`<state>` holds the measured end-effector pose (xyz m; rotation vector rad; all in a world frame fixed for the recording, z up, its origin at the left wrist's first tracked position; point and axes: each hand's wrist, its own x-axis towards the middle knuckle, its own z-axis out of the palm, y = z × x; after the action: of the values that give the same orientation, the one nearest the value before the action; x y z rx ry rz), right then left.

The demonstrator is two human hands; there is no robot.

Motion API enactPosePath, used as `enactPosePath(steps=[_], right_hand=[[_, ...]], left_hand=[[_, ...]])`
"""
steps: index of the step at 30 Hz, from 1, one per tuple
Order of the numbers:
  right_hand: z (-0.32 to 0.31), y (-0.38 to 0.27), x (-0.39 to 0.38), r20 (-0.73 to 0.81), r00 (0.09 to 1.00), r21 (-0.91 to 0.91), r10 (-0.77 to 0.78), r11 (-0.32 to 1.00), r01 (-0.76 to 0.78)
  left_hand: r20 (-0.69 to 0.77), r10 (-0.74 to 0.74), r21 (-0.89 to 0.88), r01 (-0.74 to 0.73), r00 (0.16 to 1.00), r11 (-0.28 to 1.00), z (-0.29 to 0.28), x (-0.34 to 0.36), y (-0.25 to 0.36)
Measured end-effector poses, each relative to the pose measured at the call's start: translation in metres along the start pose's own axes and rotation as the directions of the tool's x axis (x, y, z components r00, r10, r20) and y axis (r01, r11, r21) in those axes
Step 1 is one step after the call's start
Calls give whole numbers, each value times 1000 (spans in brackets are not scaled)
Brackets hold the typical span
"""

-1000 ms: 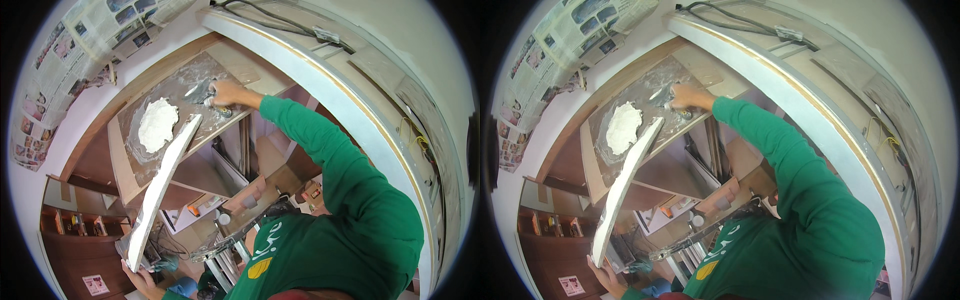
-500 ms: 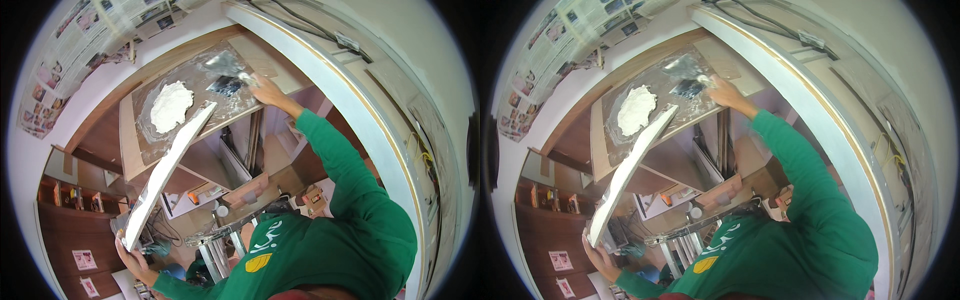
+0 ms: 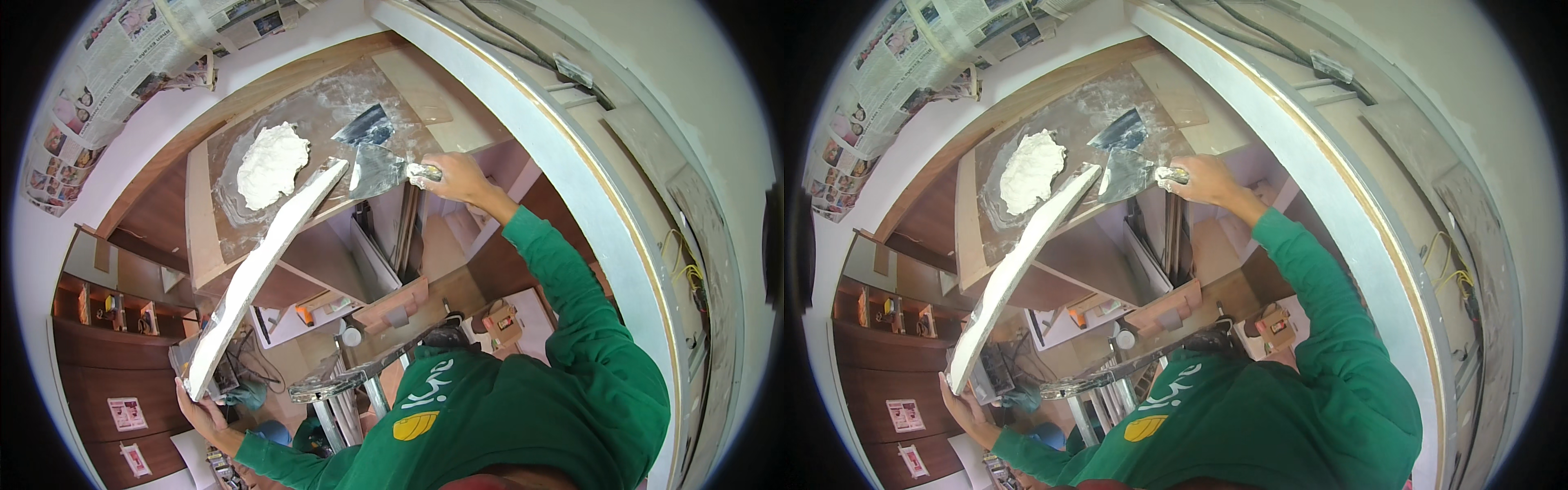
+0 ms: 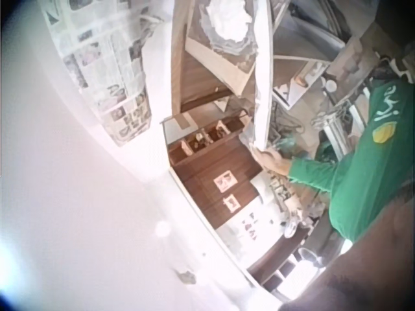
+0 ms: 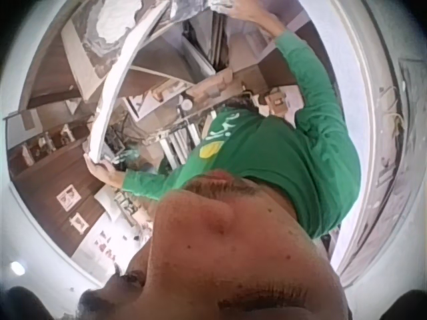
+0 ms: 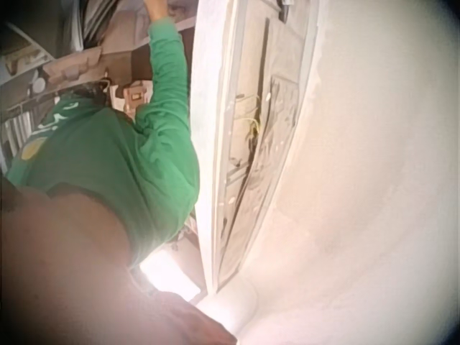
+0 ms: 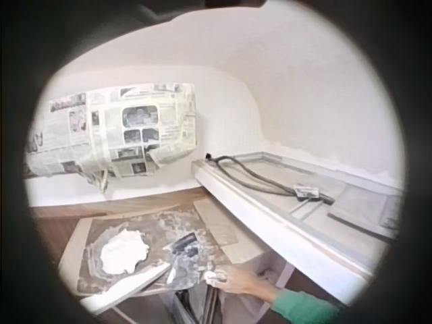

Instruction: The person applies plaster to a wall using a trowel and a hawk. They repeatedly scoop plaster from the hawk and spread it onto the wall surface, smoothing it with the trowel.

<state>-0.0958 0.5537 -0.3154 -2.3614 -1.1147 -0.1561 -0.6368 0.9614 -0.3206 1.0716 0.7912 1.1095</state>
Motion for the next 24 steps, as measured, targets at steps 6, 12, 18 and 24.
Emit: enactPosePath(steps=[6, 12, 18, 24], right_hand=[[14, -1, 5, 85, 996, 38, -30, 999, 27], [28, 9, 4, 38, 999, 134, -32, 991, 26], [29, 13, 9, 46, 998, 150, -32, 988, 25], [27, 8, 15, 26, 997, 41, -75, 996, 74]], left_hand=[[27, -11, 5, 11, 1000, 1000, -1, 0, 5], [19, -80, -47, 81, 997, 996, -3, 4, 2], [-6, -82, -41, 82, 997, 996, 0, 6, 2], [13, -82, -38, 83, 997, 996, -8, 10, 3]])
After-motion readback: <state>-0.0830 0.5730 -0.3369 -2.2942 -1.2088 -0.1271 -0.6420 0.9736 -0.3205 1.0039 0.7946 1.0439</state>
